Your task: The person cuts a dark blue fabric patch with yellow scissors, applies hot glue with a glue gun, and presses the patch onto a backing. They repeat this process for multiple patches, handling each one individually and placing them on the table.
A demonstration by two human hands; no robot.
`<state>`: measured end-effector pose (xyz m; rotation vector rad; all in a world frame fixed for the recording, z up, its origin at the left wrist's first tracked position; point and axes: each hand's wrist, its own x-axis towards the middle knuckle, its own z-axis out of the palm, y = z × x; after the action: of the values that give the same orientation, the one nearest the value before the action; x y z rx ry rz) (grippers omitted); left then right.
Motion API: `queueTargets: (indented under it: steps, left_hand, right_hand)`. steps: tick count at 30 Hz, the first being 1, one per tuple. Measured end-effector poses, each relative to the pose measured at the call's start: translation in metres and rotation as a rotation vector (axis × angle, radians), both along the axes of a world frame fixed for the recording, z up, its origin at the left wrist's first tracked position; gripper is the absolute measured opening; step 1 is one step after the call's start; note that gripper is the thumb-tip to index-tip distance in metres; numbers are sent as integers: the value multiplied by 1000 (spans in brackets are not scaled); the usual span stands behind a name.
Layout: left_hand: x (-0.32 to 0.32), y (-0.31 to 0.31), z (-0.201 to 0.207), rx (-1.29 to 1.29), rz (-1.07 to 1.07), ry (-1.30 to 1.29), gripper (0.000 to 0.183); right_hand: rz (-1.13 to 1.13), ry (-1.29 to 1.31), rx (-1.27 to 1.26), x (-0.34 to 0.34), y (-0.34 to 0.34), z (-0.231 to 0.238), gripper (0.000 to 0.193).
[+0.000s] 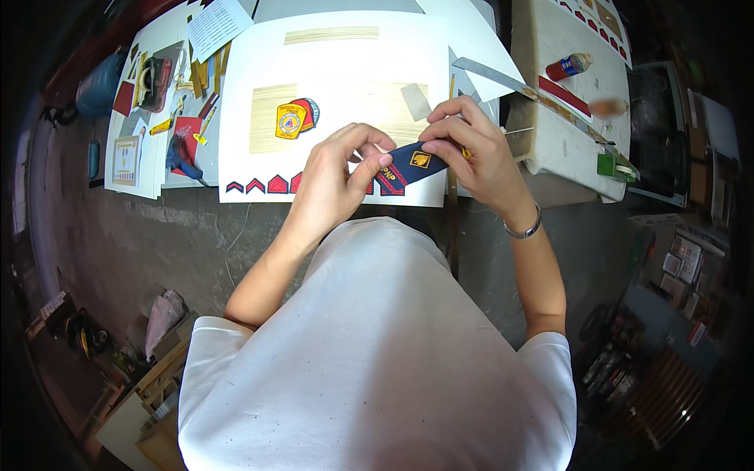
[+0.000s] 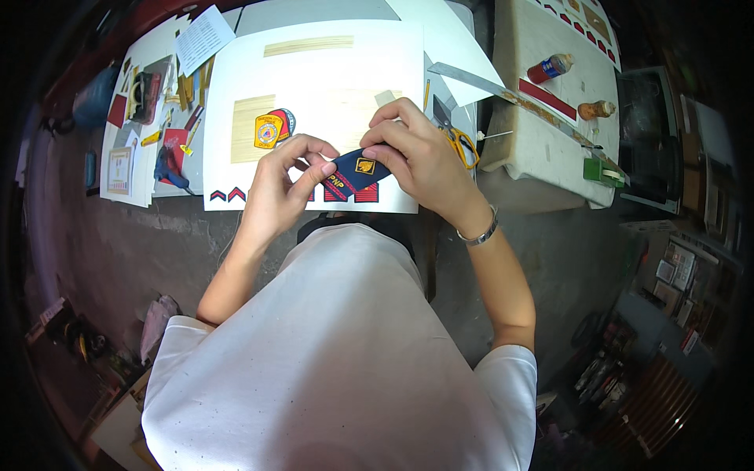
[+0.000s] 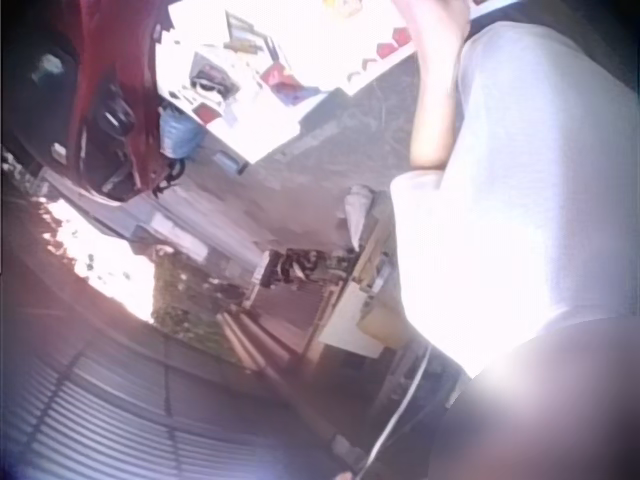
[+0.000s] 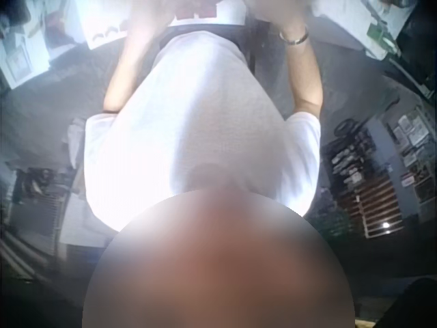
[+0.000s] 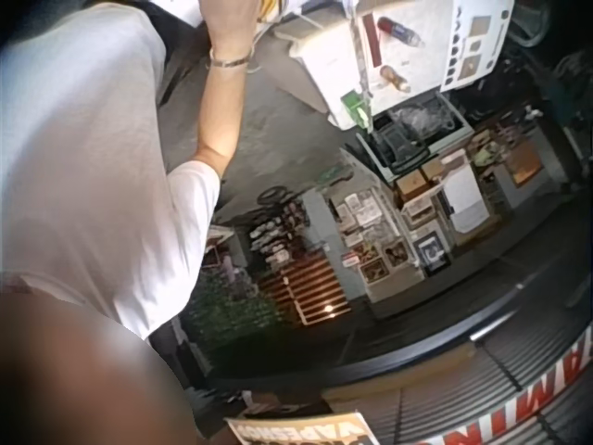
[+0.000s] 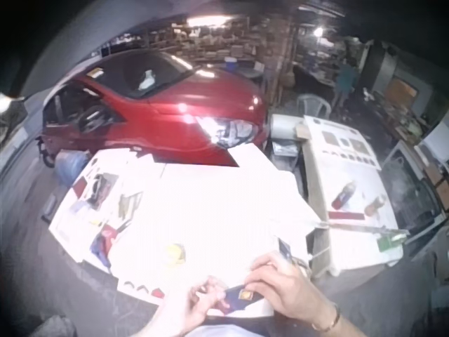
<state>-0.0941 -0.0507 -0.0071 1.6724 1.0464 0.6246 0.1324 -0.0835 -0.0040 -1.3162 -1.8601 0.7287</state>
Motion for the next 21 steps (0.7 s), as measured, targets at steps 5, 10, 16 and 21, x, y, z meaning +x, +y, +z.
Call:
queueTargets:
  steps: [5,10,16,21]
  left_hand:
    - [-5,1,-4,182,18,140,14]
    - [-2,6,-12,258,116,1,16]
    - [0,6,-16,-48,234,-144,18]
    - [-3,12,-18,-76,240,-216,16]
  right_hand:
    - [-81,-48,1,-10,-2,1,4]
    - [-162,24,15,-11,0,-1,6]
    - [-252,197,1,-8,-1,-5,7]
    - [-323,616,-143,-14,-5,-11,9]
